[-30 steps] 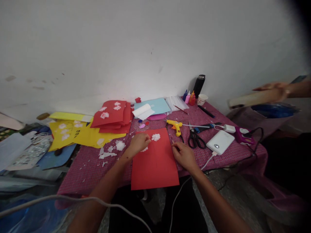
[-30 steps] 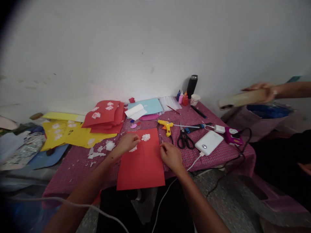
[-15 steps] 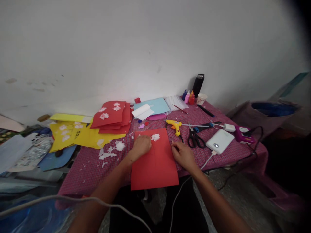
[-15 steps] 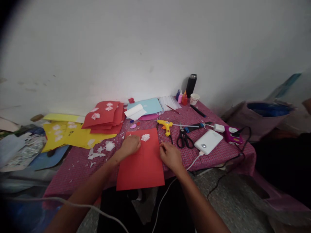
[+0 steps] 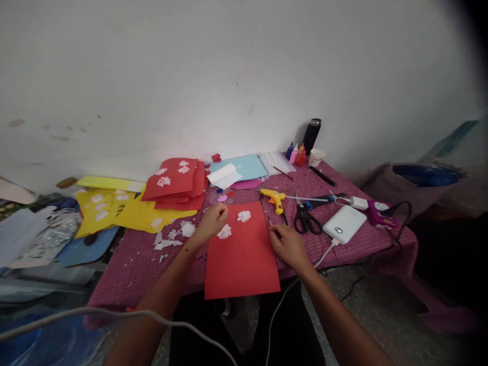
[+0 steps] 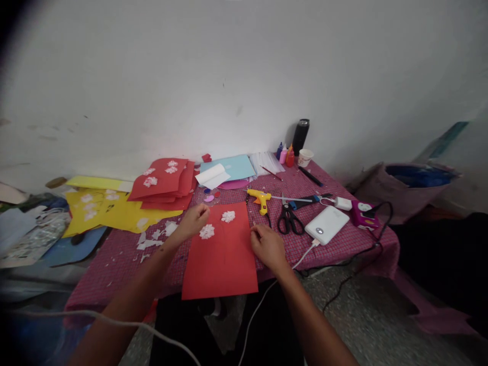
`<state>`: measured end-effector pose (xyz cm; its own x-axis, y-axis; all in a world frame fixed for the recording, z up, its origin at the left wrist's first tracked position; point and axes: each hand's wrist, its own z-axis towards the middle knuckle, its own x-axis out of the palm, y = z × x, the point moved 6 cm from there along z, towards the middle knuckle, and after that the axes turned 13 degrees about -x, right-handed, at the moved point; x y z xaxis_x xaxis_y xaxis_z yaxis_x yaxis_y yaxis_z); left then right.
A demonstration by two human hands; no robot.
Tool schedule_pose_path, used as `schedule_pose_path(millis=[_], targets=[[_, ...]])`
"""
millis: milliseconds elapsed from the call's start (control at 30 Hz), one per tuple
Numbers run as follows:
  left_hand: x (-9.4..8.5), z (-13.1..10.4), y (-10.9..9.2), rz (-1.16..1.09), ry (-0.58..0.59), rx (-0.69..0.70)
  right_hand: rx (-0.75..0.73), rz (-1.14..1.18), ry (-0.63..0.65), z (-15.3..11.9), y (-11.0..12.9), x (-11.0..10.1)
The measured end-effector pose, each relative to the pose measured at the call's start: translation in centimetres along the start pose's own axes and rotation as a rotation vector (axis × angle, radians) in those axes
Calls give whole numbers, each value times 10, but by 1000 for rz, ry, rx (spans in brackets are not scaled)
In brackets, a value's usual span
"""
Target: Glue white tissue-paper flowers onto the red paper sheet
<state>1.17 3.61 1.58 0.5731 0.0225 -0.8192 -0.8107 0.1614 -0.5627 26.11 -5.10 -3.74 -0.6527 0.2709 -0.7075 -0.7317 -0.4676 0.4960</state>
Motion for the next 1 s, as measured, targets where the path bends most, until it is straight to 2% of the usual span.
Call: schedule_pose_path(millis=[100, 233, 367, 433, 567, 800, 867, 1000], targets=[[-15, -8, 13, -137, -32, -43, -4, -3, 4, 0, 0, 1], [-30, -16, 44, -228, -190, -162, -52, -19, -38, 0, 2, 0], [-25, -18, 70, -280, -316, -163, -75, -59, -160, -4, 4, -7], [-19, -16, 77, -285, -335, -122, -78, -98, -159, -3, 7, -7], [-15, -12, 84, -264, -340, -59, -82, -226, 32, 17, 13, 6], [-30, -13, 91, -245, -421, -60, -30, -511, 432, 81, 6, 40], [-31, -14, 91, -238, -412, -61, -38, -531, 491, 89, 3, 47], [-28, -15, 84, -206, -366, -1, -40, -547, 514, 91, 0, 53]])
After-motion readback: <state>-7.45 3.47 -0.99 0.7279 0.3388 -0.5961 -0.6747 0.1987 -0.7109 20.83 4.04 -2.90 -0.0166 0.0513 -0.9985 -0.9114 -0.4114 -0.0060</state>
